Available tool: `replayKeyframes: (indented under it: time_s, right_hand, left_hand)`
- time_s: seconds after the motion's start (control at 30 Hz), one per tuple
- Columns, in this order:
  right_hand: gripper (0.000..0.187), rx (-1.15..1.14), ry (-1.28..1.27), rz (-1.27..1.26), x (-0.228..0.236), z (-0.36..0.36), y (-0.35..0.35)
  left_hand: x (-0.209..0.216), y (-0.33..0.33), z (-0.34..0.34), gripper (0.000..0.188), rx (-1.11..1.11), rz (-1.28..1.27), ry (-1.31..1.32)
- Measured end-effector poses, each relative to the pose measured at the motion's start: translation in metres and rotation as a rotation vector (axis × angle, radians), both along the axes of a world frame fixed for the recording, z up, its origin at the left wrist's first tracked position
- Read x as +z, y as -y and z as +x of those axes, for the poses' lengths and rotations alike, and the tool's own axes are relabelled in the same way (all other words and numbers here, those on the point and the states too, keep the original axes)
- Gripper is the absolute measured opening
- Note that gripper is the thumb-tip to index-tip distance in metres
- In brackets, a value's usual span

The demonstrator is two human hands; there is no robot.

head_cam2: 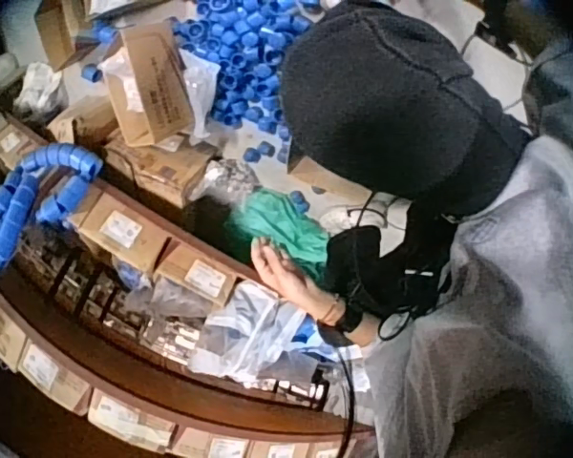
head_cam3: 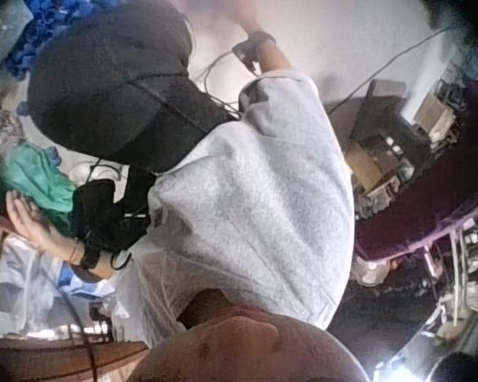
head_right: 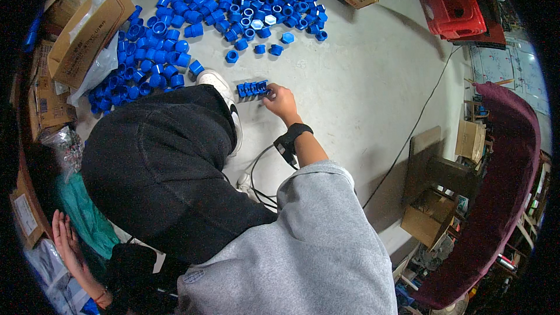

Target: The person assembles blue plastic components by hand, inserting small cylindrical pieces into a larger blue frame and placing the assembled units into a cardboard box.

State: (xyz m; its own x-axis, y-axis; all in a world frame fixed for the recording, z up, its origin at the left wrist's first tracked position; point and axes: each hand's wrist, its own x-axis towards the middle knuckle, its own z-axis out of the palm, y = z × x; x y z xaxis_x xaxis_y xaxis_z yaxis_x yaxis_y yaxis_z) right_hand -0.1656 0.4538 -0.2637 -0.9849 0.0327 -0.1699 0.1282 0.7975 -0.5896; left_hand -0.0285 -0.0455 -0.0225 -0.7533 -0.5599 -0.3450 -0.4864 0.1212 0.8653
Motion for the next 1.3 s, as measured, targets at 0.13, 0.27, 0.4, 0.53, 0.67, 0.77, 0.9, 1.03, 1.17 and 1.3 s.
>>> replayKeyframes:
  time_s: [0.13, 0.27, 0.4, 0.53, 0.67, 0.77, 0.9, 1.03, 1.17, 1.3]
  right_hand:
    - [0.029, 0.066, 0.021, 0.154, 0.003, -0.004, 0.007]
    - [0.029, 0.115, 0.020, 0.401, 0.007, -0.002, 0.017]
    - [0.034, 0.083, 0.045, 0.372, 0.002, -0.001, 0.018]
    - [0.022, -0.106, -0.087, 0.212, -0.072, -0.003, -0.019]
    - [0.031, -0.307, 0.154, -0.423, -0.044, -0.005, -0.008]
    - [0.029, -0.282, 0.186, -0.400, -0.058, -0.004, -0.011]
    - [0.025, -0.258, 0.171, -0.297, -0.054, -0.007, -0.024]
    - [0.022, -0.229, 0.160, -0.230, -0.056, -0.011, -0.032]
    - [0.018, -0.198, 0.149, -0.160, -0.056, -0.012, -0.040]
    - [0.015, -0.153, 0.128, -0.071, -0.052, -0.016, -0.043]
  left_hand:
    - [0.010, -0.007, -0.001, 0.039, 0.004, -0.043, -0.002]
    - [0.012, -0.007, 0.002, 0.040, -0.002, -0.058, 0.013]
    - [0.026, -0.027, -0.002, 0.037, 0.013, -0.066, 0.001]
    - [0.019, -0.035, -0.014, 0.028, -0.035, 0.007, -0.109]
    - [0.040, -0.028, -0.002, 0.024, -0.005, -0.019, -0.213]
    - [0.033, -0.025, -0.002, 0.024, 0.004, 0.000, -0.233]
    - [0.028, -0.023, -0.001, 0.023, -0.015, 0.016, -0.273]
    - [0.027, -0.025, 0.001, 0.022, -0.044, 0.009, -0.304]
    - [0.028, -0.027, 0.001, 0.021, -0.041, 0.021, -0.291]
    - [0.029, -0.027, 0.004, 0.021, -0.036, 0.009, -0.320]
